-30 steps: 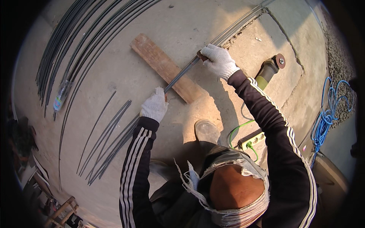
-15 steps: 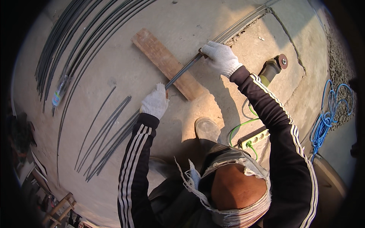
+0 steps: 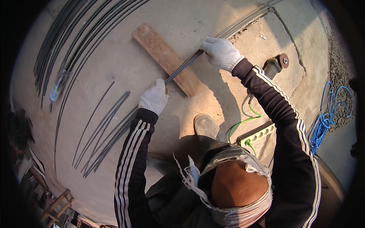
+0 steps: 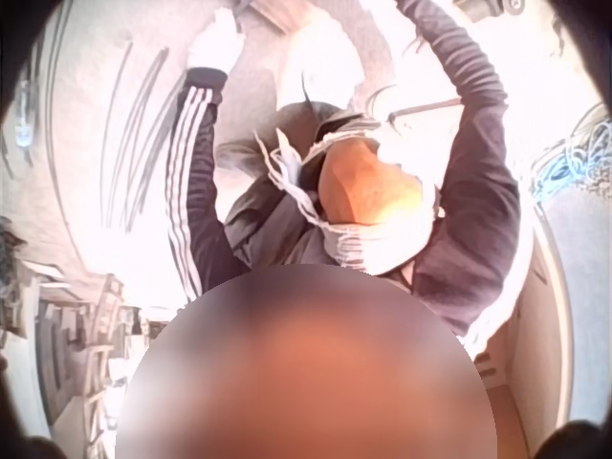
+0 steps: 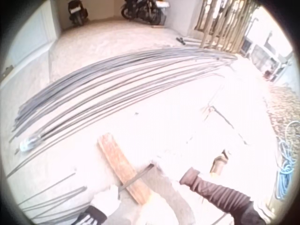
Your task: The person uses an angle grinder to cut several metal rods placed on a wooden plank. After each cut, the person sets the cut pieces aside and picks up another rod to repeat the process.
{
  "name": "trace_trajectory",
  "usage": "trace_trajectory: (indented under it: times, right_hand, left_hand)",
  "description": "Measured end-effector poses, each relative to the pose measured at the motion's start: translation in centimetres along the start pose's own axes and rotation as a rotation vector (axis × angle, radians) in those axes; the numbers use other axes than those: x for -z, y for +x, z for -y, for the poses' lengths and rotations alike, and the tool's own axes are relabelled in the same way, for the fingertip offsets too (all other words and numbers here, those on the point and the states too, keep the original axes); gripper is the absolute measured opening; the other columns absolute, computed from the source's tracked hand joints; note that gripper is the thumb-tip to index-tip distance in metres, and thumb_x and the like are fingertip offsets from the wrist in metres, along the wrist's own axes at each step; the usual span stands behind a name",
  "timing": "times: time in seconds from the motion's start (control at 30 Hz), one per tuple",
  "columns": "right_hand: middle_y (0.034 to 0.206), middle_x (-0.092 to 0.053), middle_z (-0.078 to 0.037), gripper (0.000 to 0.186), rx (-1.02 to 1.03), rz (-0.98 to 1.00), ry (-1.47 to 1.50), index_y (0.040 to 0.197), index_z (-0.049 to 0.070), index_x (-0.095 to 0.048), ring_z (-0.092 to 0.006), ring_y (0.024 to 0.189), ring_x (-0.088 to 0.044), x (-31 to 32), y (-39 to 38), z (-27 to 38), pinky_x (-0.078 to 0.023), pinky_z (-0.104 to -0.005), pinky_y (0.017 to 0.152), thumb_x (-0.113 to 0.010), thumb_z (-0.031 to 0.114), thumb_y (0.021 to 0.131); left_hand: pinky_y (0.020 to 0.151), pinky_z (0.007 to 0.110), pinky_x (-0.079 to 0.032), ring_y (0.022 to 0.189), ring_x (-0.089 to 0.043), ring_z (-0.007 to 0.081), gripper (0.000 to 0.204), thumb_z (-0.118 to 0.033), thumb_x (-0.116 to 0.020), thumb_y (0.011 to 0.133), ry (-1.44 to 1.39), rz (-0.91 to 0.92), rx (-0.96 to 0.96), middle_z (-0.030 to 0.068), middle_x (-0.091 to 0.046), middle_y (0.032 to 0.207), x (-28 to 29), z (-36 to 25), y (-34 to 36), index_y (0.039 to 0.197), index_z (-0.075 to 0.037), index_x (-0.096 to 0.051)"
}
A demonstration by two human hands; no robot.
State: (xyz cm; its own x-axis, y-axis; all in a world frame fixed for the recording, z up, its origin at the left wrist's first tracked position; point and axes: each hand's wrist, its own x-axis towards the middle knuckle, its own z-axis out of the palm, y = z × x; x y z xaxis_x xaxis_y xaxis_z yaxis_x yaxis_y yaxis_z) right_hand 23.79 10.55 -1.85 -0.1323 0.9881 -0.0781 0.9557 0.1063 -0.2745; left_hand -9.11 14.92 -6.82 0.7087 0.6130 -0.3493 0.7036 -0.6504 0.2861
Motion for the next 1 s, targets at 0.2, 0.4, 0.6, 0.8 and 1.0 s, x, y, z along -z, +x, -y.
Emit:
trace_trajectory:
  times: [0.2, 0.4, 0.6, 0.8, 1.0]
  right_hand:
    - [0.103, -0.068, -0.015, 0.022, -0.009, 0.011, 0.057, 0.108, 0.006, -0.066, -0.0377, 0.102, -0.068, 0.7, 0.4, -0.1, -0.057, -0.0476, 0.085, -0.062, 0.013, 0.087]
    - [0.1, -0.066, -0.017, 0.023, -0.03, -0.034, 0.062, 0.107, 0.005, -0.063, -0.0394, 0.099, -0.067, 0.1, 0.2, -0.2, -0.056, -0.0481, 0.083, -0.06, 0.007, 0.085]
    - [0.097, -0.065, -0.017, 0.022, 0.02, -0.039, 0.06, 0.106, 0.004, -0.063, -0.0398, 0.097, -0.067, 0.1, 0.4, -0.4, -0.056, -0.0476, 0.082, -0.059, 0.005, 0.084]
    - [0.101, -0.066, -0.018, 0.025, -0.017, -0.027, 0.083, 0.107, 0.004, -0.065, -0.04, 0.097, -0.067, 0.1, 0.3, -0.4, -0.056, -0.0475, 0.083, -0.06, 0.004, 0.083]
    - [0.096, -0.067, -0.017, 0.019, -0.12, -0.105, 0.191, 0.102, 0.004, -0.066, -0.0404, 0.093, -0.067, 1.1, -0.4, 0.0, -0.055, -0.0475, 0.082, -0.061, 0.009, 0.084]
  left_hand:
    - [0.073, 0.048, -0.062, 0.088, -0.074, 0.0402, 0.041, -0.027, -0.073, 0.094, -0.017, 0.031, 0.038, 0.0218, -0.072, 0.1, 0.4, -0.1, 0.0, 0.119, -0.002, -0.052]
    - [0.073, 0.048, -0.061, 0.088, -0.074, 0.0404, 0.042, -0.026, -0.072, 0.094, -0.035, 0.024, -0.001, 0.0233, -0.072, 0.101, 0.3, 0.1, -0.1, 0.122, 0.0, -0.052]
    - [0.073, 0.048, -0.061, 0.089, -0.074, 0.0411, 0.043, -0.025, -0.071, 0.094, -0.054, 0.014, 0.017, 0.0242, -0.072, 0.1, 0.8, -0.3, 0.0, 0.125, 0.001, -0.054]
    - [0.075, 0.046, -0.062, 0.092, -0.075, 0.039, 0.04, -0.027, -0.074, 0.092, -0.042, 0.01, 0.02, 0.0223, -0.072, 0.104, 0.1, -0.1, -0.1, 0.117, -0.002, -0.053]
    - [0.075, 0.045, -0.062, 0.092, -0.075, 0.0385, 0.041, -0.027, -0.072, 0.094, 0.023, 0.043, 0.039, 0.0231, -0.072, 0.105, -0.2, 0.0, 0.2, 0.119, -0.001, -0.054]
